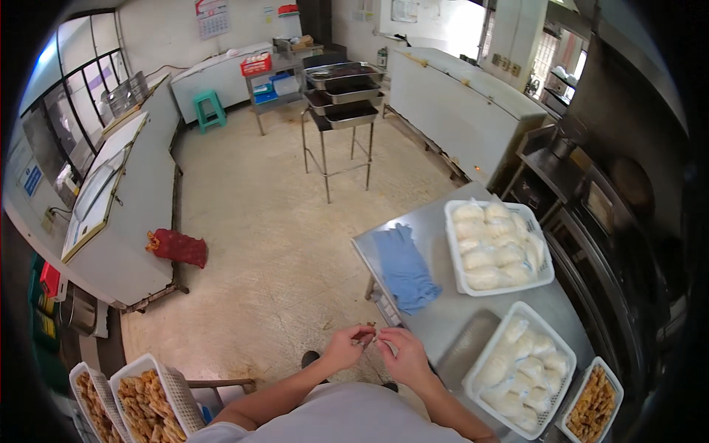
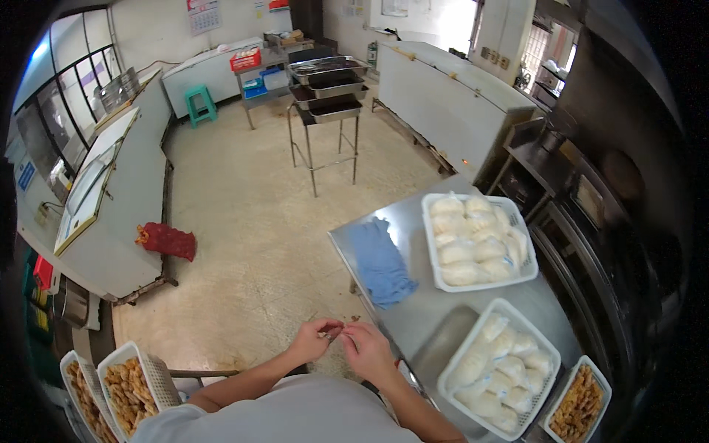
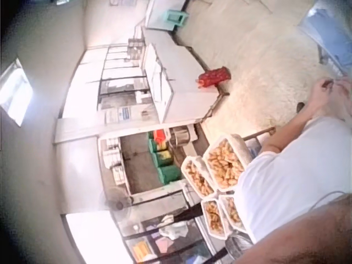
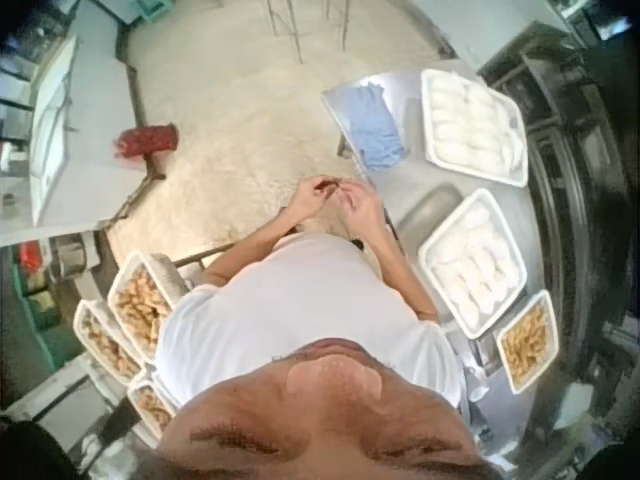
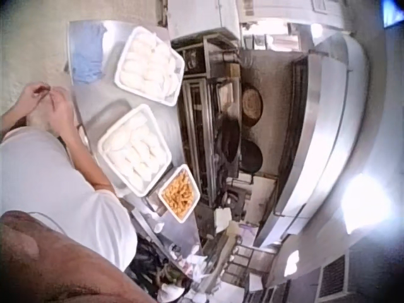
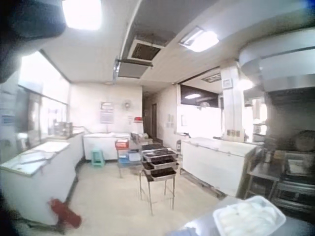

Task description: The person transfers individually wrapped white buns from a steamer tray into a white basket, moves multiple baskets of buns on a counter, and then places the baskets and a red crate of smaller wrapped buns into a large chest freezer.

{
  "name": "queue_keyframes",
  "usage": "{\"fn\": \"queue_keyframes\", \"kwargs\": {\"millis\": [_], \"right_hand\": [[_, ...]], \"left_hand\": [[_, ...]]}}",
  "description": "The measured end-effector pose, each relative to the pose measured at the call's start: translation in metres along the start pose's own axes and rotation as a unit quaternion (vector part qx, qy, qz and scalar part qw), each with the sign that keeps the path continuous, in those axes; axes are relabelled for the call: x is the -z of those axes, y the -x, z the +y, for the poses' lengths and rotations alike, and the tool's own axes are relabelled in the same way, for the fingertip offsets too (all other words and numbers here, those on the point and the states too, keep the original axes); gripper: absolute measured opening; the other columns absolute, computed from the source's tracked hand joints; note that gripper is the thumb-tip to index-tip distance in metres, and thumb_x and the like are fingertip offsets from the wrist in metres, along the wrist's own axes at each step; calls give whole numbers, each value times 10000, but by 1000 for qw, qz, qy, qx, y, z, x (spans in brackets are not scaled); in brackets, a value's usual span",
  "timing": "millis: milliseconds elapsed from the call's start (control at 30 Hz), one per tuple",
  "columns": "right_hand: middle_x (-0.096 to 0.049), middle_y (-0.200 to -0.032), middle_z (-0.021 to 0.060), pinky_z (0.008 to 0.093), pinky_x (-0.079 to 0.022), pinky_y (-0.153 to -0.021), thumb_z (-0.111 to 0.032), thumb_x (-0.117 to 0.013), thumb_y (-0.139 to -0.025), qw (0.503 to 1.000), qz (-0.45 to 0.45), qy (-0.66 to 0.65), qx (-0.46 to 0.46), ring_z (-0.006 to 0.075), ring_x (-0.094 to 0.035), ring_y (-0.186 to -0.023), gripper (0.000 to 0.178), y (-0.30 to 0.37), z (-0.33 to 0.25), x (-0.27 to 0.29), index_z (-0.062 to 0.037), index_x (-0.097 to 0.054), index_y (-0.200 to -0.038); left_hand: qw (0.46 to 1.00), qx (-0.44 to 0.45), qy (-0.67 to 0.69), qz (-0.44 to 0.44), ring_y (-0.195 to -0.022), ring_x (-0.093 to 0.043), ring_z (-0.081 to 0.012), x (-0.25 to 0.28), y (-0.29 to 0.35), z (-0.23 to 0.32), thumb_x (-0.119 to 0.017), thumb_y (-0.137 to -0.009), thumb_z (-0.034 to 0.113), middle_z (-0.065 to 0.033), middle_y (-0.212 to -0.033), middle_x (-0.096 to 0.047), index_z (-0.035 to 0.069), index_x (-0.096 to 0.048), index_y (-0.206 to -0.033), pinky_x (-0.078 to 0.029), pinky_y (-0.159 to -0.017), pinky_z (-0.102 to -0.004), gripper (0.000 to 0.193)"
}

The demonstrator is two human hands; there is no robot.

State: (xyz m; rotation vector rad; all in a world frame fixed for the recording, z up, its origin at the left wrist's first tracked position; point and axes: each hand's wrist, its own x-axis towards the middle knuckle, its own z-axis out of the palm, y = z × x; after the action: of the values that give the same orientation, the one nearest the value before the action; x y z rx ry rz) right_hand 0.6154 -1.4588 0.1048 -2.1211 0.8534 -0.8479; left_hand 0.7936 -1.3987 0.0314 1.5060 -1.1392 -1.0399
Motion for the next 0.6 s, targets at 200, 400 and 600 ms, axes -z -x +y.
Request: {"fn": "queue_keyframes", "kwargs": {"millis": [200, 400, 600], "right_hand": [[-734, -1052, 172, 429, -565, -827, -130, -715, -905, 998, -60, -20, 16, 372, -702, -958, 176, -81, -41, -114, -1, -723, -1025], [-731, -1020, 179, 439, -565, -782, -166, -705, -920, 991, -120, -53, -10, 382, -702, -910, 190, -165, -53, -191, -19, -725, -1039], [-737, -974, 184, 422, -565, -770, -168, -707, -921, 994, -79, 10, -77, 366, -716, -890, 178, -252, 3, -208, -21, -743, -1014]], "left_hand": [[997, 23, 26, 62, -1000, -723, -177, 137, -17, -32, -648, -998, 71, -133, -1081, -774, -4, -713, -1199, -569, -866, -318, 224], [989, 78, 47, 118, -959, -726, -156, 243, -52, -64, -654, -1006, 76, -115, -1050, -777, 1, -721, -1191, -567, -839, -299, 211], [993, 73, 72, 59, -955, -718, -137, 279, -155, -80, -672, -998, 72, -108, -1038, -774, -14, -711, -1191, -566, -835, -289, 215]]}}
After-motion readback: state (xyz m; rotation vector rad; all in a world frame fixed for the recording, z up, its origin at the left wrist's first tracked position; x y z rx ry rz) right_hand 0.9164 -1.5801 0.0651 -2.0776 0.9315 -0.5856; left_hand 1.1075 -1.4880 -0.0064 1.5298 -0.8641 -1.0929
